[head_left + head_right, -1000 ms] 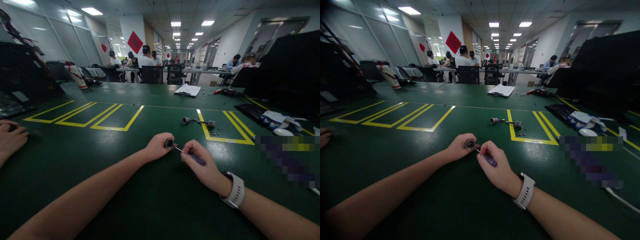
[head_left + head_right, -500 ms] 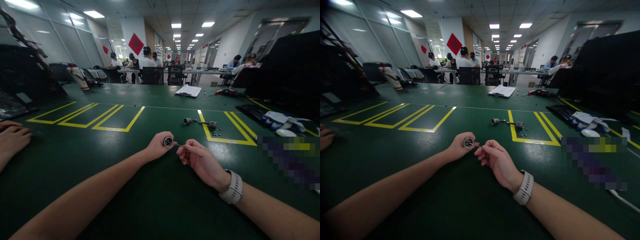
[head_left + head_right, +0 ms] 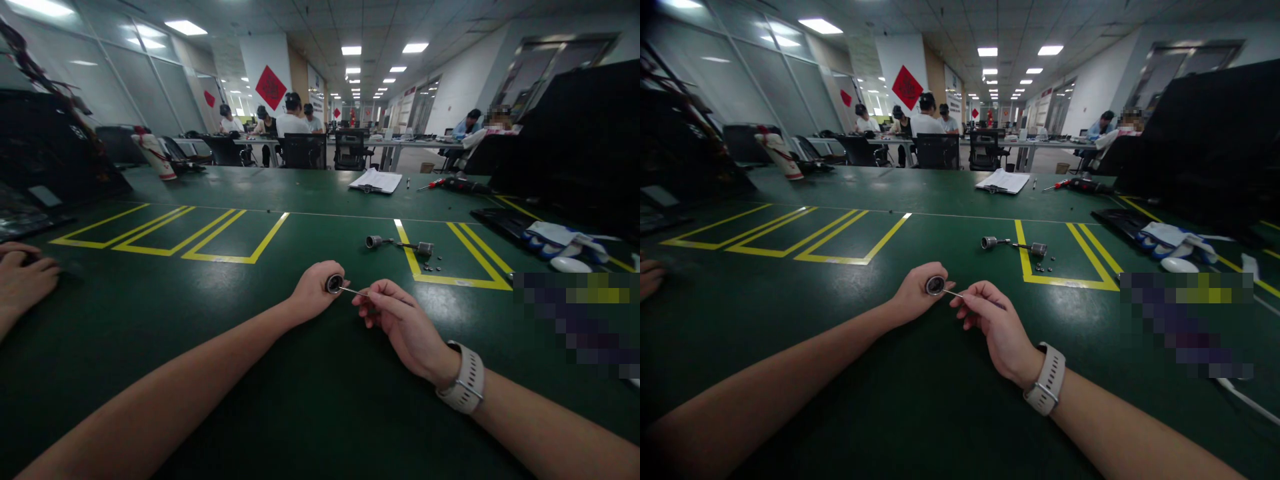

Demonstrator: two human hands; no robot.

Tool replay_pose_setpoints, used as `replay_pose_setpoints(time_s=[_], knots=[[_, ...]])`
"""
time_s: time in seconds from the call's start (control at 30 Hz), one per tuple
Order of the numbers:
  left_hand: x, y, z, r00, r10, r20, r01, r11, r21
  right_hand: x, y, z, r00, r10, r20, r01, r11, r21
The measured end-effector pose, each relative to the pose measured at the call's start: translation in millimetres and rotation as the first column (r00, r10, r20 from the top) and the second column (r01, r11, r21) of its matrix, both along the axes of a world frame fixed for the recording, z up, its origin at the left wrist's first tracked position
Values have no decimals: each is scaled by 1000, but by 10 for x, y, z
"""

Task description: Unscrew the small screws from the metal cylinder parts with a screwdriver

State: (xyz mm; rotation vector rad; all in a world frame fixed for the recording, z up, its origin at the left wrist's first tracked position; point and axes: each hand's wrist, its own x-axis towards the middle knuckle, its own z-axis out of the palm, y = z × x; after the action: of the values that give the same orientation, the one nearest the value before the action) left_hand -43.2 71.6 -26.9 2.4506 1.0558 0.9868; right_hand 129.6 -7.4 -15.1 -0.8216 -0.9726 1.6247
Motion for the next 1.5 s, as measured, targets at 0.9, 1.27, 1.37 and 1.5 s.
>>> replay_pose_setpoints(time_s=[0.9, 1.27, 1.37, 1.5], knots=[[23, -3, 9, 993, -88, 81, 98, 986, -132, 46, 41, -18, 1000, -3, 21, 3, 1000, -14], [23, 18, -9, 995, 27, -95, -26, 1000, 11, 5, -13, -13, 985, -119, 126, 115, 992, 45], [22, 10, 3, 995, 17, -94, -13, 999, 34, 15, -8, -19, 986, -82, 148, 74, 996, 57], [18, 2, 9, 999, -49, 6, 49, 999, -8, 38, 13, -25, 997, -34, 73, 32, 999, 25]])
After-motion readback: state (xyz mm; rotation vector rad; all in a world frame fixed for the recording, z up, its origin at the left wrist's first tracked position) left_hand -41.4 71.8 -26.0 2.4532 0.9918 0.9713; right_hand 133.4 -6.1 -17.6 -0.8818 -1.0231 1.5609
